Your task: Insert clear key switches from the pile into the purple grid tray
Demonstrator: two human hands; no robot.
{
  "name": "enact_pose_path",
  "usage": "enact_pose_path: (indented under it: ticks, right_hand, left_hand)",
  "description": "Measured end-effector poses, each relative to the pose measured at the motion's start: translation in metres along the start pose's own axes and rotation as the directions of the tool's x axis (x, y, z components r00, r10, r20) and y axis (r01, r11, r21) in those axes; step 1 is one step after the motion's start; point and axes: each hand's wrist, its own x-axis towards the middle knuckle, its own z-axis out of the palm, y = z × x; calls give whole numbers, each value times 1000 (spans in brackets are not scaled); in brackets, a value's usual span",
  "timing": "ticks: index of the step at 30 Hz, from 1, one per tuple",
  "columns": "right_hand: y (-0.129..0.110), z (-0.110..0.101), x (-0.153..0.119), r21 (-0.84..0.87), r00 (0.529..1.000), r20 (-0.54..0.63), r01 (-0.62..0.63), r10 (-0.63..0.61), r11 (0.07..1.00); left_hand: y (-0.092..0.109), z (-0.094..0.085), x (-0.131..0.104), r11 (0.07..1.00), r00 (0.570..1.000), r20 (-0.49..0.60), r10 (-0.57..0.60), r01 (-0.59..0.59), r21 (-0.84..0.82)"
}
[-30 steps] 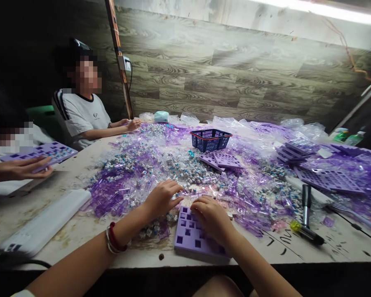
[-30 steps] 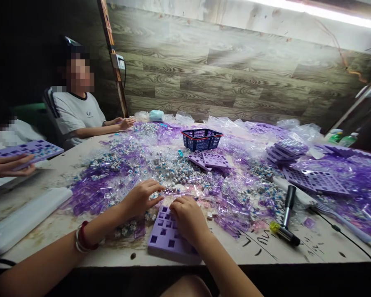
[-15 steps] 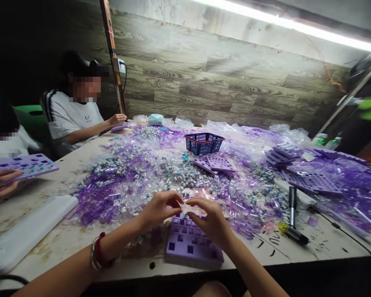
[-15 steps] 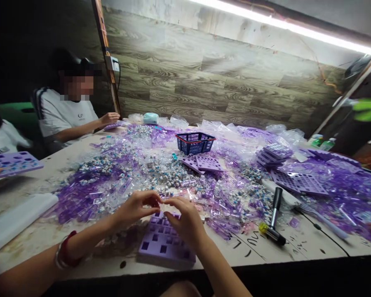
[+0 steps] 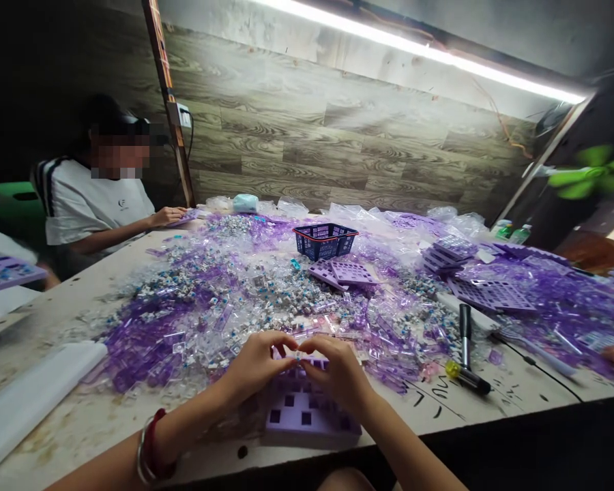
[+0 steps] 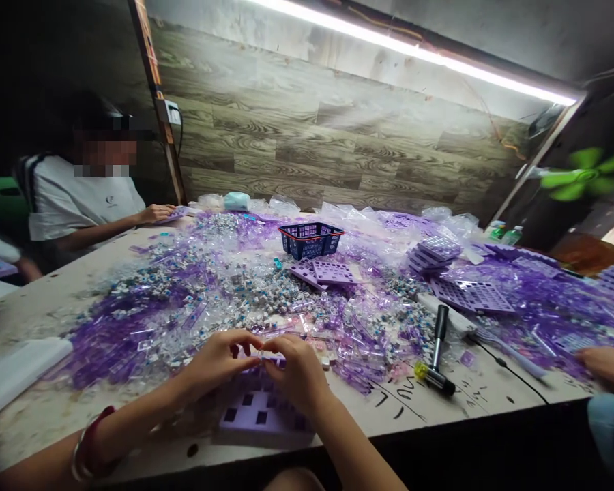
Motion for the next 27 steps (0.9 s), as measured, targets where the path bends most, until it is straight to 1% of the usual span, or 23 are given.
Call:
enact_pose_path:
  ticks: [2, 5, 11, 15, 27]
  right_hand:
    - [-1, -2, 0, -21, 999, 28, -20, 21, 1000]
    - [-3, -5, -1, -41, 995, 78, -50, 53, 998]
    - [0, -4, 0, -46, 990, 118, -71, 76, 996]
    - [4, -4, 0, -52, 990, 114, -80, 86, 995]
    - [6, -4, -1, -51, 990, 123, -66, 72, 997]
  left_hand:
    - [-1, 0, 0, 992, 998, -23, 63, -60, 113]
    - [-5, 2, 1, 985, 996, 0, 93, -92, 148]
    - [-12, 5, 1, 979, 994, 8, 110, -110, 172]
    - [-11, 5, 1, 980, 993, -10, 114, -111, 164]
    - [-9, 3, 1, 979, 993, 13, 119, -119, 166]
